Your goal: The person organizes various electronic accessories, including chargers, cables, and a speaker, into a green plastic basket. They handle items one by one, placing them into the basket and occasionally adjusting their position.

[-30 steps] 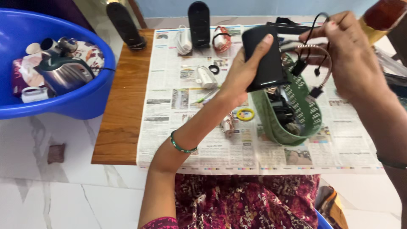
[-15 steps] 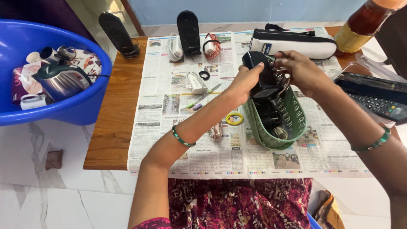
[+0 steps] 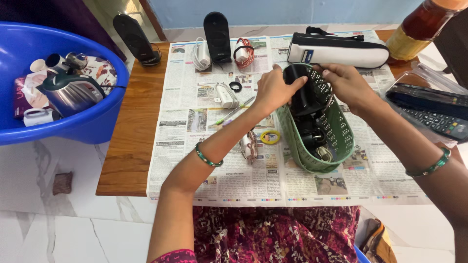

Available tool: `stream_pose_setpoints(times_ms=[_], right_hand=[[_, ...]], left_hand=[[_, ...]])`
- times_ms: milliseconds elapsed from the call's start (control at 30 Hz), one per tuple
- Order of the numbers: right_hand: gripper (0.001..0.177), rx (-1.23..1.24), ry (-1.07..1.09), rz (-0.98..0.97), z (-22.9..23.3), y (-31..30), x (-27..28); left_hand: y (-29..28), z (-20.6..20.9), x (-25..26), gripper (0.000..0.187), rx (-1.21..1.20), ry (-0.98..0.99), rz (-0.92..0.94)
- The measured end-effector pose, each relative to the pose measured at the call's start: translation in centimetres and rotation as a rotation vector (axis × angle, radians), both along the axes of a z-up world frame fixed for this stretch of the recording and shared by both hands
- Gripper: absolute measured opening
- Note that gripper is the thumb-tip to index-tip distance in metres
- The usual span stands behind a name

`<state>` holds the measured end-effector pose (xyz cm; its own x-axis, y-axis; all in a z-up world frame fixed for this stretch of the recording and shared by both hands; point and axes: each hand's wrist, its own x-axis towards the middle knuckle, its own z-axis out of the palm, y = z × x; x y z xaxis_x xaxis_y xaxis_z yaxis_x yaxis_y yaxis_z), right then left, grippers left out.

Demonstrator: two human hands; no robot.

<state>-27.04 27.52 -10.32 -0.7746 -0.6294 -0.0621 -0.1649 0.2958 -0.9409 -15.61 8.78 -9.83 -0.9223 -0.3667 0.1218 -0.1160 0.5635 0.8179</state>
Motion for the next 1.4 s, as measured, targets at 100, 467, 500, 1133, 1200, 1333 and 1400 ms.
stream_pose_setpoints(times_ms=[100, 467, 500, 1133, 1200, 1333, 1400], right_hand=[[0.033, -0.045, -0.056, 0.017, 0.0, 0.3, -0.1], [0.024, 0.398, 0.243, -0.101, 4.4, 1.8, 3.3], [0.024, 0.385, 0.360, -0.052, 4.2, 1.8, 3.8], [0.079, 0.697, 0.435, 0.060, 1.7, 9.4, 8.4], [0.076, 0.696, 0.406, 0.007, 0.9, 9.1, 8.7], [0.069, 0.530, 0.387, -0.021, -0.7, 8.5, 8.3], [0.071, 0.493, 0.348, -0.047, -1.3, 8.1, 8.9]], left_hand=[[-0.3, 0.7, 0.2, 0.047, -0.074, 0.018, -0.026], [2.8, -0.3, 4.6, 0.030, -0.447, 0.217, -0.079], [3.1, -0.9, 4.5, 0.023, -0.476, 0.187, -0.084], [-11.5, -7.2, 10.6, 0.015, -0.421, 0.302, 0.377], [-13.2, -8.1, 10.7, 0.016, -0.408, 0.306, 0.427], [-14.6, -9.6, 10.5, 0.021, -0.380, 0.212, 0.445], [-15.1, -9.9, 9.7, 0.035, -0.379, 0.192, 0.420]])
